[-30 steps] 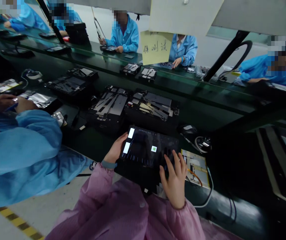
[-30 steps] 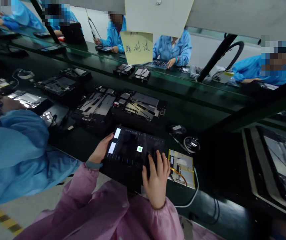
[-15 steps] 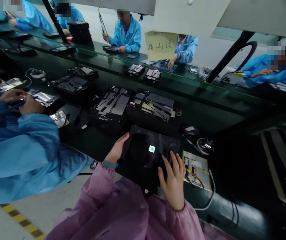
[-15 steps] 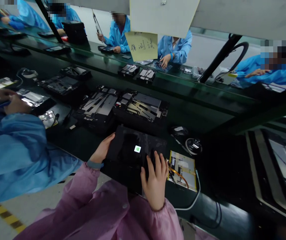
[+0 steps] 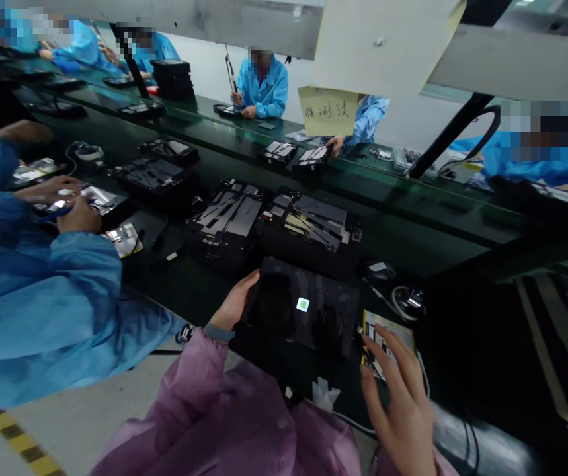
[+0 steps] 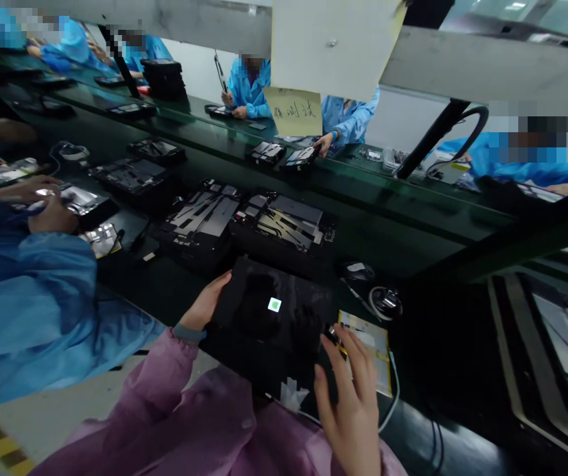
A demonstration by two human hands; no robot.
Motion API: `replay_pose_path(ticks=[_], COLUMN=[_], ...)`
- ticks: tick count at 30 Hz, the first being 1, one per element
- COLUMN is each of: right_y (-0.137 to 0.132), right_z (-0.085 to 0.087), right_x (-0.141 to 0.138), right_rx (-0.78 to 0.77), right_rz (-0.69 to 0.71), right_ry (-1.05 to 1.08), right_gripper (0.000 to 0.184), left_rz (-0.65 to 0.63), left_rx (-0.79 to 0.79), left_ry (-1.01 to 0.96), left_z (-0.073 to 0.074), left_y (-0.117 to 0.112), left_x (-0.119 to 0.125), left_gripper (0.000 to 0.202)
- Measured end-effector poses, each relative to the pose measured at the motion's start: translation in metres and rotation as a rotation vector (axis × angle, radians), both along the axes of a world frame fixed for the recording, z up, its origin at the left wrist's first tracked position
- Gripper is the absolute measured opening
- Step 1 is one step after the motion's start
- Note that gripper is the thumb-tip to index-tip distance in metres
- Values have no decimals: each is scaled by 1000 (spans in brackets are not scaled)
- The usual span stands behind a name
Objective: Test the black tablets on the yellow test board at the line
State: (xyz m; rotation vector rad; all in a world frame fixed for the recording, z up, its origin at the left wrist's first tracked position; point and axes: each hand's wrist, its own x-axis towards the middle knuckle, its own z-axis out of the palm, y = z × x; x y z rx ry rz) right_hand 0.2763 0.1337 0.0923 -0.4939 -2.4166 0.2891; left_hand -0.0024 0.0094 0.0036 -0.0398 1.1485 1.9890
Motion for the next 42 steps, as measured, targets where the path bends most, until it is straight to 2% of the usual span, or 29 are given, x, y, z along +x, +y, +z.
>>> replay_pose_path(ticks=[4, 8, 15, 18, 23, 27, 30, 33, 37, 42], right_y=[-7, -15, -17, -25, -52, -68, -70, -68, -61, -35], right_z=[-16, -32, -48, -50, -56, -67, -70, -63, -47, -33], right_x=[-14, -23, -29, -37, -73, -103, -111, -105, -79, -42], right_rx=[-18, -56, -87, -105, -44, -48, -53, -47, -52, -61], right_rz=[42, 76, 86, 75, 134, 182, 185, 186, 163, 84], right_ry=[-29, -44, 40, 31, -73, -146, -168, -164, -126, -111], right_gripper=[36, 36, 36, 35, 36, 40, 38, 38, 43, 38], left_rz=[-22, -21, -40, -53, -122, -89, -91, -71, -45, -7], left_rx=[44, 5, -89, -82, -2, 20, 42, 48, 1, -57], left_ry=[24, 17, 195, 233, 153, 98, 62, 61, 6, -4], left_z=[-1, -5, -9, -11, -6, -1, -1, -1, -1, -4], left_y=[-2, 0, 3, 2, 1, 1, 1, 1, 1, 0], left_x=[0, -1, -3, -3, -2, -2, -3, -3, -2, -1], left_gripper=[27, 25, 30, 34, 38, 36, 33, 32, 33, 31])
